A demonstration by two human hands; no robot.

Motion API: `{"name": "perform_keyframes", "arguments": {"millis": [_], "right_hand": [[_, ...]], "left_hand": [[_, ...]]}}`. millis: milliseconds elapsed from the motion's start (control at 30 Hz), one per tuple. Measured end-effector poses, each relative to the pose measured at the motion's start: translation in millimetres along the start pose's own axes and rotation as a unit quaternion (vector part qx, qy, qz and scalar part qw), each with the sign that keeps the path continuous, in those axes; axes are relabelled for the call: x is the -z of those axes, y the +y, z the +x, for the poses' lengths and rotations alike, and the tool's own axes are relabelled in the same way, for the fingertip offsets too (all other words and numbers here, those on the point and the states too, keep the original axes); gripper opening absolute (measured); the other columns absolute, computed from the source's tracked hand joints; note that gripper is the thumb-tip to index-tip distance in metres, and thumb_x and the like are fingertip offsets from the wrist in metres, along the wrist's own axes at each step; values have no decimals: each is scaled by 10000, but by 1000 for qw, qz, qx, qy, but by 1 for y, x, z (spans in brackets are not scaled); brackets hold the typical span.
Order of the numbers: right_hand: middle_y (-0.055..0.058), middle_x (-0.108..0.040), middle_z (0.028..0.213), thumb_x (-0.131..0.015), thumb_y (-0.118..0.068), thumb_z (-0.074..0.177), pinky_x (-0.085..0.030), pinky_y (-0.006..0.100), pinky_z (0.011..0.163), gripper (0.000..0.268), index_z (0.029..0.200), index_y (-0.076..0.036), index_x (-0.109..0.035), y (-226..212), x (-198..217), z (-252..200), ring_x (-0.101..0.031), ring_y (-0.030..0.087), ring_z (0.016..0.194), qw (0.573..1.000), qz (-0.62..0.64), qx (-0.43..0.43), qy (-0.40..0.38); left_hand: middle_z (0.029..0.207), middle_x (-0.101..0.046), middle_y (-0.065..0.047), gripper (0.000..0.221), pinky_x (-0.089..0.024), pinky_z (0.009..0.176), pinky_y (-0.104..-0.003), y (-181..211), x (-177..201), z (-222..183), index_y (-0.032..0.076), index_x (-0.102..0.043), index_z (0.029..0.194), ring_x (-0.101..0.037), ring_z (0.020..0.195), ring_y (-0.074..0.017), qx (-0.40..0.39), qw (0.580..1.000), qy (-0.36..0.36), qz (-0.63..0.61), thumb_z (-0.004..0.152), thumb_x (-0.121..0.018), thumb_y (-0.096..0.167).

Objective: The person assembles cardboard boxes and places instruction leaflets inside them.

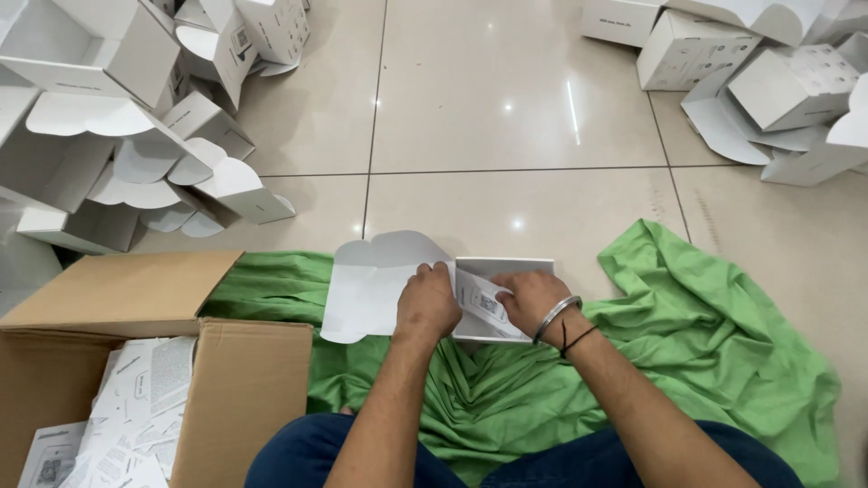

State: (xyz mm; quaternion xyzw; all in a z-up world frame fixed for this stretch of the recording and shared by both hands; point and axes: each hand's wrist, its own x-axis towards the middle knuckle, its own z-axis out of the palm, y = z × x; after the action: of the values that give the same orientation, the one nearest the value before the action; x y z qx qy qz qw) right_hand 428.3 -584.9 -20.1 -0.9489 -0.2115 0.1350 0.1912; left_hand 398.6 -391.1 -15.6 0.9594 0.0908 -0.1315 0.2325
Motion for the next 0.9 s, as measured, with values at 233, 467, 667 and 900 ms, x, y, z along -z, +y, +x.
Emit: {"name": "perform_keyframes", "arguments": {"millis": [233, 467, 667, 900], "right_hand": [[116, -760, 1031, -555, -195, 920, -555, 476, 907, 303, 1165, -228, -731, 17, -9, 29, -711, 330, 999, 994, -53, -33, -93], [101, -757, 1063, -594, -182, 898, -555, 453, 932, 297, 1162, -215, -725, 21, 7, 25, -705, 316, 1035, 991, -38, -27, -126], [129, -608, 1289, -783, -168, 766, -500, 444, 997, 715, 1424, -142, -506, 13, -6, 27, -601, 344, 1193, 994, -53, -7, -92], [125, -586, 1367, -785, -110, 738, -518, 419, 1064, 717, 1411, -191, -553, 10, -16, 29, -597, 323, 1271, 979, -97, -60, -167]], "left_hand": [[1200, -611, -272, 364, -544, 955, -474, -3, 6, 18, -35, -597, 1184, -650, 1098, -429, -4, 1000, -12, -6, 825, -622, 13], [1234, -597, -245, 423, -568, 908, -465, 15, 13, 22, -13, -585, 1222, -670, 1075, -404, 18, 999, -41, -7, 804, -648, 8], [1227, -584, -234, 517, -581, 880, -454, 22, 5, 16, -13, -544, 1274, -649, 1076, -398, 13, 1000, -10, -6, 779, -695, -12], [1264, -550, -237, 577, -593, 874, -435, 30, -2, 11, -32, -493, 1288, -613, 1103, -422, 19, 1000, 3, -10, 760, -724, -19]]}}
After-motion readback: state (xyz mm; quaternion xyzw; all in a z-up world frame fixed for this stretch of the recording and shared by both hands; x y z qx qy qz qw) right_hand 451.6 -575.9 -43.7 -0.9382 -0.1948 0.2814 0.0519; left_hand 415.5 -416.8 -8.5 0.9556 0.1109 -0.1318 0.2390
